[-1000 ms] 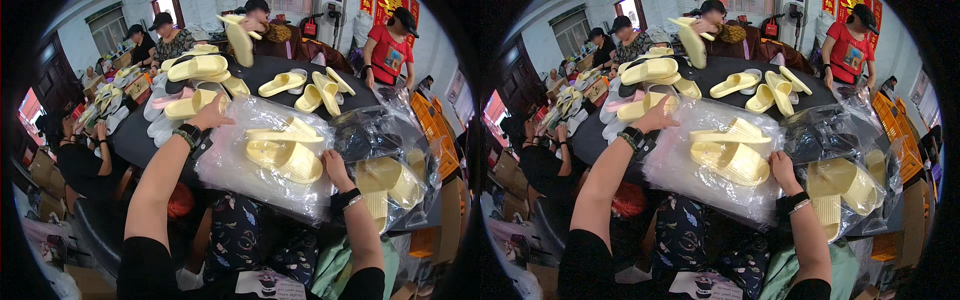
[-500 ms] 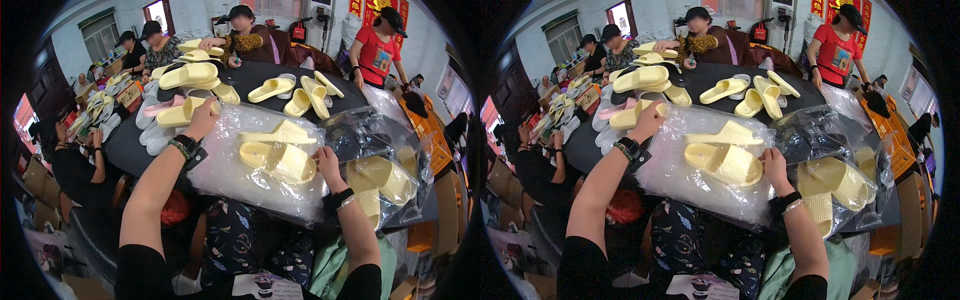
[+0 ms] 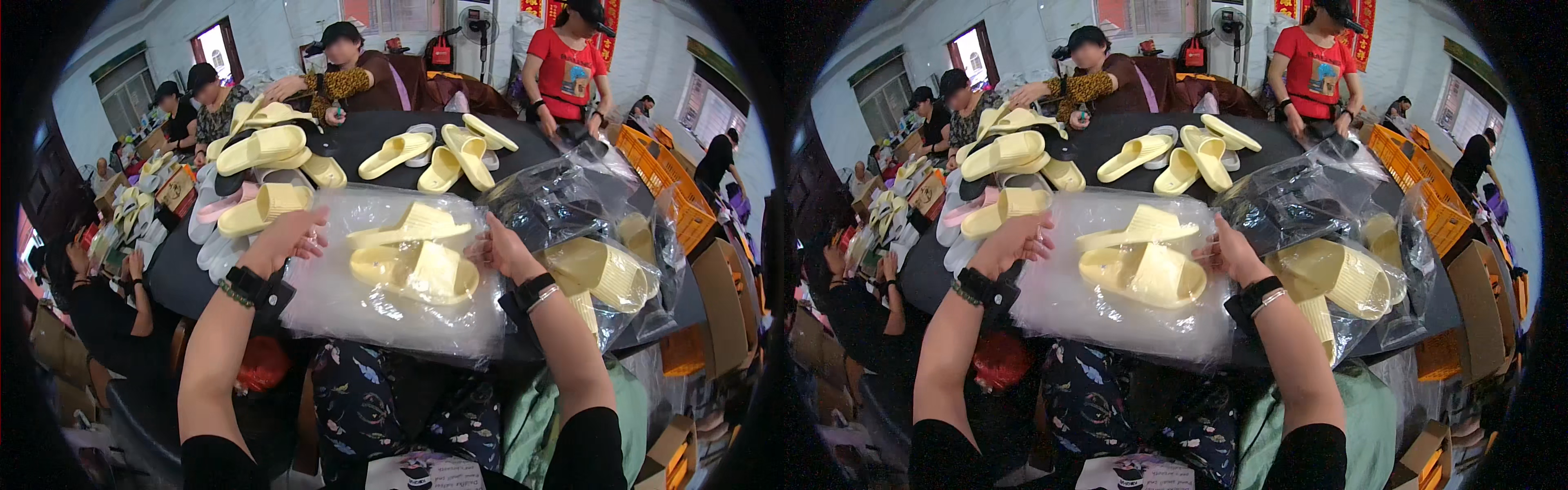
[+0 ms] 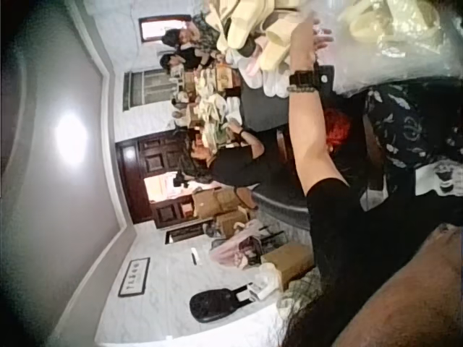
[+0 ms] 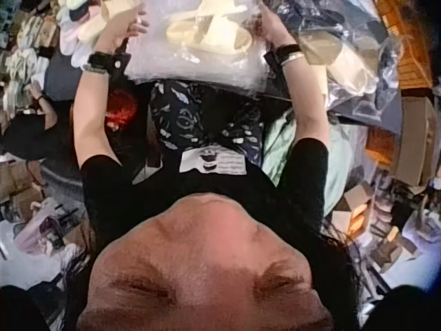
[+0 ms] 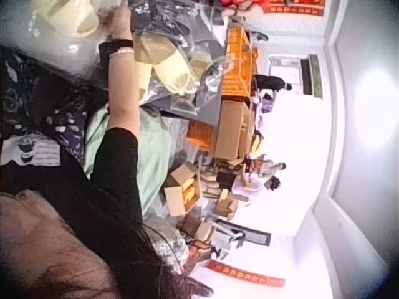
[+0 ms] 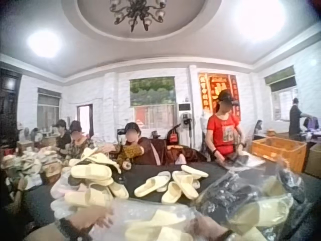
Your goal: Packaging yellow and black slippers into plastic bags in a manufacturing setting.
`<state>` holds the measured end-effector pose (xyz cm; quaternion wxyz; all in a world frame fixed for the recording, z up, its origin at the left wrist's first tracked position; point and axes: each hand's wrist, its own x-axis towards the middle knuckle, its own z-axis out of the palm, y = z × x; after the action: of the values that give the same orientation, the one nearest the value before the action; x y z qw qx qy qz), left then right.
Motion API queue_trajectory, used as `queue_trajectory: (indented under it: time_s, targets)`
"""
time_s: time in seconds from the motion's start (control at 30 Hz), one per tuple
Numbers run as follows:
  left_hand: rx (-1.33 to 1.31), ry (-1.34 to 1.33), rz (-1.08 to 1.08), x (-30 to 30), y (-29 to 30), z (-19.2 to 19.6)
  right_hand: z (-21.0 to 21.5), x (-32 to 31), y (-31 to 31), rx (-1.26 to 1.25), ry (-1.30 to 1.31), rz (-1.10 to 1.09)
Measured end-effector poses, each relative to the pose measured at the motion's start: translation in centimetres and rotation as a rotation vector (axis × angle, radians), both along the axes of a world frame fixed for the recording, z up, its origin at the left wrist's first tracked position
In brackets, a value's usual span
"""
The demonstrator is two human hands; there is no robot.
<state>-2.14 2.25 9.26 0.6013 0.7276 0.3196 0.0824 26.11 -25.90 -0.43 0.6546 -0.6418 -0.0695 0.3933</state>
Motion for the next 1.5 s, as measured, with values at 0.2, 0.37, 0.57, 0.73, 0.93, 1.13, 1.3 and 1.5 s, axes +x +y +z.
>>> queue_trajectory:
  time_s: [0.2,0.37,0.57,0.73,0.93,1.13,1.3,1.5]
  targets:
    - [0.104,-0.104,-0.057,-0.5,-1.4,-0.9,0.7,-0.6,0.5,-0.102,0.0,0.075]
    - [0.202,-0.173,-0.062,-1.1,0.1,-1.1,0.4,0.1,0.8,0.059,-0.264,-0.082]
    - [0.199,-0.213,-0.036,-2.0,-1.0,-0.3,-0.9,0.8,2.1,0.148,-0.325,-0.103]
    - [0.111,-0.141,-0.078,-3.0,-1.8,-1.0,-2.5,0.5,2.7,-0.151,-0.782,-0.2]
    - [0.05,-0.161,-0.109,-3.8,-1.2,-0.9,0.3,-0.6,0.2,-0.163,-1.502,-0.023]
    - [0.054,-0.151,-0.159,-3.8,-0.3,-1.9,0.9,-3.6,-1.7,-0.606,-1.216,0.809]
    - [-0.226,-0.126,-0.204,-3.0,-1.1,-0.6,-0.5,-2.8,-2.9,-0.701,-1.141,0.876]
    - [-0.327,-0.063,-0.259,-1.7,-0.4,0.3,-1.7,-2.1,-2.5,-0.749,-1.145,0.951]
